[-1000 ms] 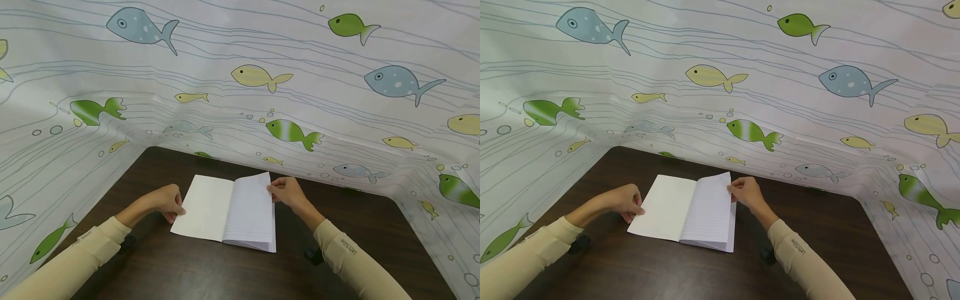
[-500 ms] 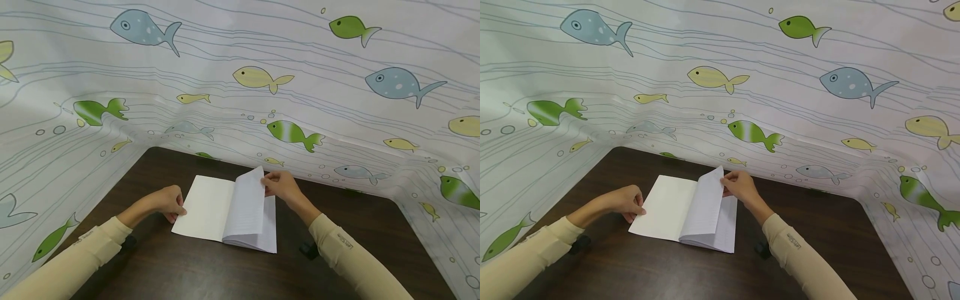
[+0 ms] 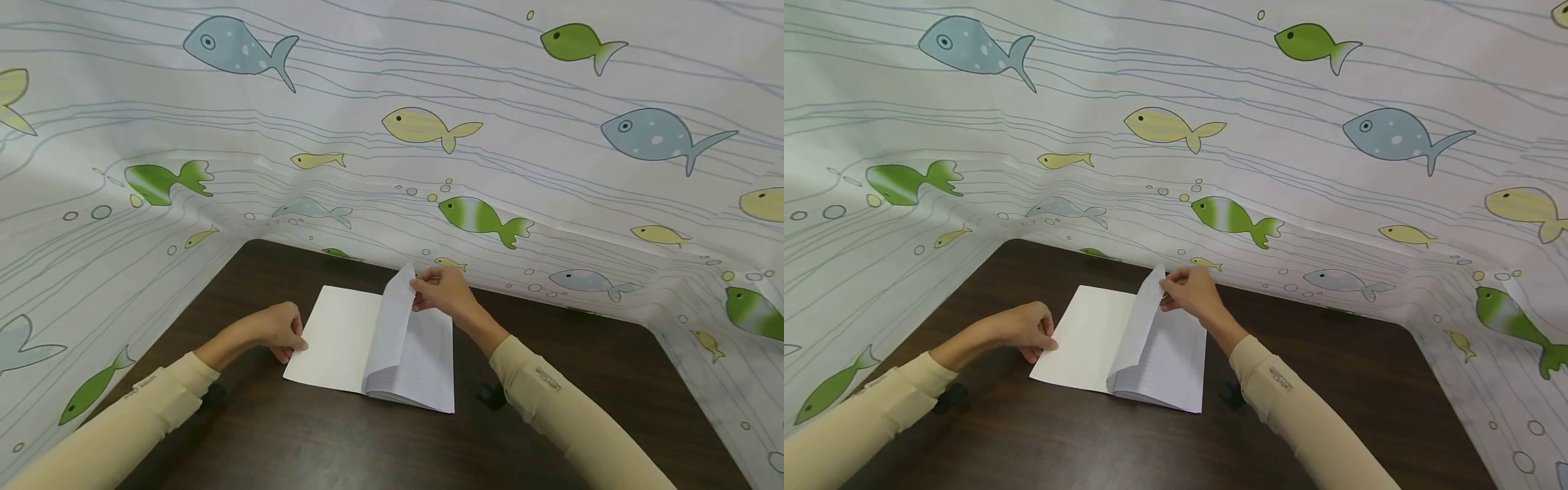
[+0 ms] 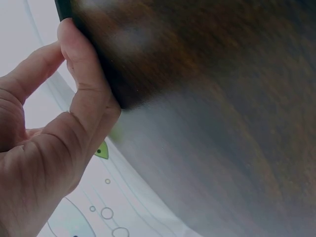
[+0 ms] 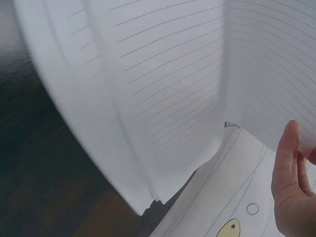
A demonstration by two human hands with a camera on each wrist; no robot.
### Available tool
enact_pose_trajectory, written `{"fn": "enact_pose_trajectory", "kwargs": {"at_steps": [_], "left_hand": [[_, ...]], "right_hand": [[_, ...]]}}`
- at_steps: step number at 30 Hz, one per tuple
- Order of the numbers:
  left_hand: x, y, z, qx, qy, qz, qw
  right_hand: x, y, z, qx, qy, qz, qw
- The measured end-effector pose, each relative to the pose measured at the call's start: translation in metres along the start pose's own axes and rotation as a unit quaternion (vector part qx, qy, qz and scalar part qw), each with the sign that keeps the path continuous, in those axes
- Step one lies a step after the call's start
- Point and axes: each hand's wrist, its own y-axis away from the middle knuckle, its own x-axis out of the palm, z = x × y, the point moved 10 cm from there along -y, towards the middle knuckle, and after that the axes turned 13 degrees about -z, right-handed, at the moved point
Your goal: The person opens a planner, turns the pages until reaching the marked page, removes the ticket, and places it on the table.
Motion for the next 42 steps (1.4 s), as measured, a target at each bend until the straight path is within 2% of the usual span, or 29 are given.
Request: {"fn": "enact_pose_trajectory", "kwargs": {"at_steps": [18, 27, 34, 42], "left_hand": [[-0.005, 0.0, -0.001, 0.0, -0.007, -0.001, 1.0], [-0.002, -0.001, -0.003, 0.008, -0.006, 0.0, 1.0], [-0.001, -0.002, -0.001, -0.002, -0.004, -0.003, 1.0], [0.001, -0.002, 0.002, -0.006, -0.004, -0.002, 1.0]], "right_hand": [[0.037, -0.002, 0.028, 0.0, -0.033, 0.037, 0.9988], [0.058, -0.004, 0.029, 0.007, -0.04, 0.046, 0.9981], [0.075, -0.003, 0.032, -0.001, -0.036, 0.063, 0.9974], [0.097, -0.003, 0.026, 0.013, -0.035, 0.083, 0.9958]]}}
